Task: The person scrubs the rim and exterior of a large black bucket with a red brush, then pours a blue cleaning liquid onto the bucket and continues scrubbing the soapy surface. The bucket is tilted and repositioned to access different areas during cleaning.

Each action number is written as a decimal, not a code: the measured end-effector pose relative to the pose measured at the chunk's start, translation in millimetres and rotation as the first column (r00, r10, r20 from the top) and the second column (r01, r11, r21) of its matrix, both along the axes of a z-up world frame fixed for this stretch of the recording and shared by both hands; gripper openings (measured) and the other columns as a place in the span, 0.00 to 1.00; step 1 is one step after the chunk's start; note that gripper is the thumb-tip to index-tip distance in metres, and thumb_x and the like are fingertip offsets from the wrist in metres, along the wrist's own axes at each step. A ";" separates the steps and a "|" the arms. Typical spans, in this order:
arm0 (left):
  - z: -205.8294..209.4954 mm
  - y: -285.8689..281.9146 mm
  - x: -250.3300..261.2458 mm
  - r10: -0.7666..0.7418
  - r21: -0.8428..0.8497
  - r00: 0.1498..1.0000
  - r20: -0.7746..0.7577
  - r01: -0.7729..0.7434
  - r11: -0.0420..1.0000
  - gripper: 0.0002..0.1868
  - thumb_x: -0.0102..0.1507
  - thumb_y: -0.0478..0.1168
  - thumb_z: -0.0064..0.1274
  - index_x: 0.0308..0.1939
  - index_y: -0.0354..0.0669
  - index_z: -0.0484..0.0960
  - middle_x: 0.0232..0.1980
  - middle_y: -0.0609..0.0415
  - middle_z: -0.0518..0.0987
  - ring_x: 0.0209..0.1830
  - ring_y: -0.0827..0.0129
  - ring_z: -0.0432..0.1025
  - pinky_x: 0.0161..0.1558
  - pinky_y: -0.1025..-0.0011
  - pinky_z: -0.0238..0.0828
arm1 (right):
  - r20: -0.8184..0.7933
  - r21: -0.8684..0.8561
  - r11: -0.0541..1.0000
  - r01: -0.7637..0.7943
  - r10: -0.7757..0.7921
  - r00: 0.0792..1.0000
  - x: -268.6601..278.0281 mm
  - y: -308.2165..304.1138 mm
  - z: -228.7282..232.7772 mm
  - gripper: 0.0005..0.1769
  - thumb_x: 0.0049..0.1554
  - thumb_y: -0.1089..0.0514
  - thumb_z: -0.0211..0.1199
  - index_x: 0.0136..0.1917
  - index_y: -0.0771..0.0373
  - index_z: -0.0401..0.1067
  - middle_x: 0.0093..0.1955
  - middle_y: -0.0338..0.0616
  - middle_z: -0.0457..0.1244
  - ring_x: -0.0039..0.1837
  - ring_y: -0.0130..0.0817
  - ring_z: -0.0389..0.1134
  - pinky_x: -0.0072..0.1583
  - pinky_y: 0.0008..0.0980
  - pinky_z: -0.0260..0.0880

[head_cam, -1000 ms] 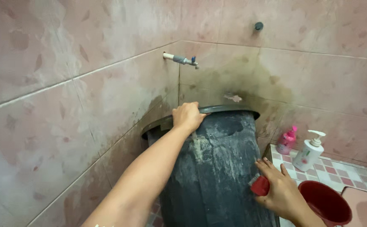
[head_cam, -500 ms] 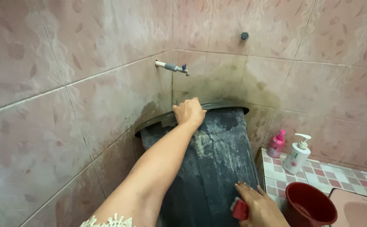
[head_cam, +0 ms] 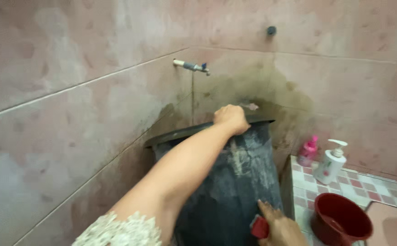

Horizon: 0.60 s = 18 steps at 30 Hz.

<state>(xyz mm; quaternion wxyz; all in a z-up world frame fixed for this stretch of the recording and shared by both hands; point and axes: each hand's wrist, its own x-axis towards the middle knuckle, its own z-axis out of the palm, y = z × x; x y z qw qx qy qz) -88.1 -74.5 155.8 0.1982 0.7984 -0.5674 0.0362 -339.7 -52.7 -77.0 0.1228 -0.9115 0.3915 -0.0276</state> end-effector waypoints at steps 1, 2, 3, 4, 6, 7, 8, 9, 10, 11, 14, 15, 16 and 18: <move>4.1 -3.9 -1.3 0.018 0.014 1.000 -0.009 -0.018 1.000 0.28 0.55 0.56 0.66 0.53 0.44 0.86 0.58 0.46 0.82 0.61 0.53 0.76 0.59 0.58 0.73 | -0.014 -0.021 1.000 0.014 -0.014 1.000 5.0 -2.8 3.5 0.65 0.40 0.54 0.80 0.82 0.53 0.46 0.80 0.52 0.52 0.77 0.48 0.57 0.75 0.38 0.59; 8.5 -6.6 -2.3 0.036 0.028 0.999 -0.017 -0.035 0.999 0.28 0.54 0.55 0.66 0.53 0.45 0.86 0.59 0.46 0.81 0.61 0.52 0.75 0.59 0.57 0.73 | -0.022 -0.024 0.999 0.027 -0.027 0.999 9.2 -5.8 9.0 0.66 0.39 0.54 0.81 0.82 0.53 0.45 0.79 0.51 0.52 0.77 0.48 0.57 0.75 0.38 0.59; 9.6 -5.8 -2.8 0.042 0.022 0.999 -0.034 -0.041 0.999 0.26 0.54 0.53 0.66 0.53 0.45 0.86 0.59 0.46 0.81 0.61 0.53 0.76 0.59 0.57 0.73 | -0.028 -0.021 0.999 0.040 -0.041 0.999 10.2 -6.1 13.4 0.67 0.39 0.53 0.82 0.83 0.53 0.45 0.79 0.50 0.52 0.77 0.48 0.57 0.75 0.38 0.60; 10.2 -4.6 -3.3 0.048 0.016 0.998 -0.050 -0.047 0.999 0.25 0.54 0.51 0.65 0.52 0.45 0.86 0.58 0.47 0.82 0.61 0.53 0.76 0.59 0.58 0.74 | -0.035 -0.018 0.998 0.053 -0.054 0.998 11.9 -5.7 17.4 0.68 0.39 0.52 0.82 0.83 0.53 0.44 0.78 0.49 0.52 0.77 0.49 0.57 0.75 0.38 0.60; 13.0 -4.6 -7.1 0.033 -0.009 0.999 -0.042 -0.034 0.999 0.23 0.54 0.48 0.63 0.51 0.45 0.87 0.58 0.47 0.83 0.61 0.53 0.76 0.59 0.58 0.74 | -0.013 -0.047 0.995 0.083 -0.084 0.996 12.9 -2.5 22.8 0.65 0.40 0.50 0.79 0.83 0.50 0.46 0.78 0.46 0.54 0.77 0.47 0.60 0.76 0.36 0.62; 13.9 -4.4 -10.6 0.020 -0.026 0.999 -0.025 -0.020 0.999 0.22 0.54 0.47 0.62 0.50 0.45 0.87 0.58 0.47 0.83 0.61 0.53 0.76 0.59 0.58 0.74 | -0.008 -0.059 0.993 0.100 -0.100 0.995 10.3 -0.2 23.0 0.63 0.41 0.50 0.77 0.83 0.49 0.48 0.78 0.44 0.56 0.77 0.45 0.61 0.76 0.36 0.63; 13.4 -2.0 -14.7 0.006 -0.042 1.000 -0.009 -0.006 0.999 0.20 0.54 0.46 0.61 0.49 0.45 0.87 0.57 0.46 0.83 0.61 0.53 0.76 0.59 0.58 0.74 | -0.016 -0.051 0.991 0.120 -0.121 0.993 8.2 1.0 21.7 0.65 0.41 0.50 0.78 0.83 0.51 0.45 0.79 0.47 0.52 0.77 0.46 0.60 0.75 0.36 0.63; 14.3 1.0 -21.8 -0.023 -0.031 1.000 0.016 0.024 0.999 0.19 0.55 0.44 0.59 0.49 0.44 0.88 0.56 0.45 0.83 0.60 0.52 0.77 0.58 0.58 0.75 | -0.022 -0.044 0.989 0.143 -0.144 0.989 5.7 0.1 20.0 0.67 0.41 0.50 0.79 0.84 0.53 0.43 0.80 0.51 0.49 0.78 0.46 0.58 0.75 0.36 0.63; 16.9 4.7 -30.7 -0.053 -0.019 0.998 0.040 0.054 0.998 0.18 0.56 0.42 0.58 0.49 0.44 0.88 0.55 0.44 0.84 0.59 0.52 0.78 0.57 0.57 0.76 | -0.028 -0.039 0.985 0.166 -0.167 0.986 4.7 -1.0 14.6 0.69 0.40 0.49 0.80 0.84 0.55 0.41 0.81 0.55 0.45 0.79 0.46 0.57 0.74 0.35 0.63; 20.8 9.7 -38.4 -0.087 -0.010 0.994 0.065 0.088 0.996 0.18 0.56 0.41 0.56 0.49 0.43 0.88 0.54 0.43 0.84 0.58 0.51 0.79 0.56 0.57 0.76 | -0.004 -0.011 0.983 0.183 -0.183 0.983 4.4 -4.4 6.3 0.72 0.39 0.50 0.82 0.84 0.57 0.38 0.82 0.58 0.42 0.79 0.48 0.55 0.74 0.35 0.63; 23.7 36.0 -59.4 -0.131 -0.061 0.991 -0.002 0.130 0.990 0.16 0.55 0.40 0.57 0.44 0.40 0.89 0.50 0.43 0.85 0.54 0.50 0.79 0.53 0.57 0.77 | 0.084 0.035 0.985 0.169 -0.171 0.982 0.8 -24.9 -28.1 0.79 0.35 0.50 0.85 0.83 0.63 0.33 0.83 0.66 0.35 0.80 0.52 0.49 0.74 0.34 0.61; 24.1 45.4 -61.6 -0.135 -0.070 0.991 -0.015 0.134 0.989 0.16 0.55 0.40 0.58 0.44 0.40 0.89 0.49 0.43 0.85 0.53 0.50 0.80 0.52 0.57 0.78 | 0.129 0.017 0.992 0.125 -0.126 0.984 -0.5 -34.6 -40.4 0.80 0.34 0.50 0.86 0.83 0.63 0.33 0.83 0.68 0.34 0.80 0.53 0.46 0.74 0.34 0.59; 22.9 54.3 -62.4 -0.139 -0.079 0.990 -0.026 0.137 0.987 0.15 0.54 0.41 0.58 0.43 0.40 0.89 0.48 0.42 0.85 0.52 0.49 0.80 0.52 0.57 0.78 | 0.172 -0.002 0.997 0.081 -0.079 0.982 -1.9 -44.7 -51.6 0.81 0.33 0.50 0.86 0.83 0.63 0.32 0.83 0.70 0.34 0.81 0.54 0.43 0.74 0.35 0.57; 19.8 67.3 -61.1 -0.121 -0.090 0.989 -0.081 0.114 0.989 0.15 0.54 0.40 0.59 0.43 0.40 0.89 0.47 0.43 0.86 0.51 0.49 0.80 0.51 0.57 0.79 | 0.190 -0.064 0.996 0.063 -0.050 0.980 -2.8 -61.1 -68.9 0.83 0.30 0.49 0.87 0.82 0.63 0.33 0.83 0.70 0.35 0.81 0.52 0.42 0.75 0.36 0.54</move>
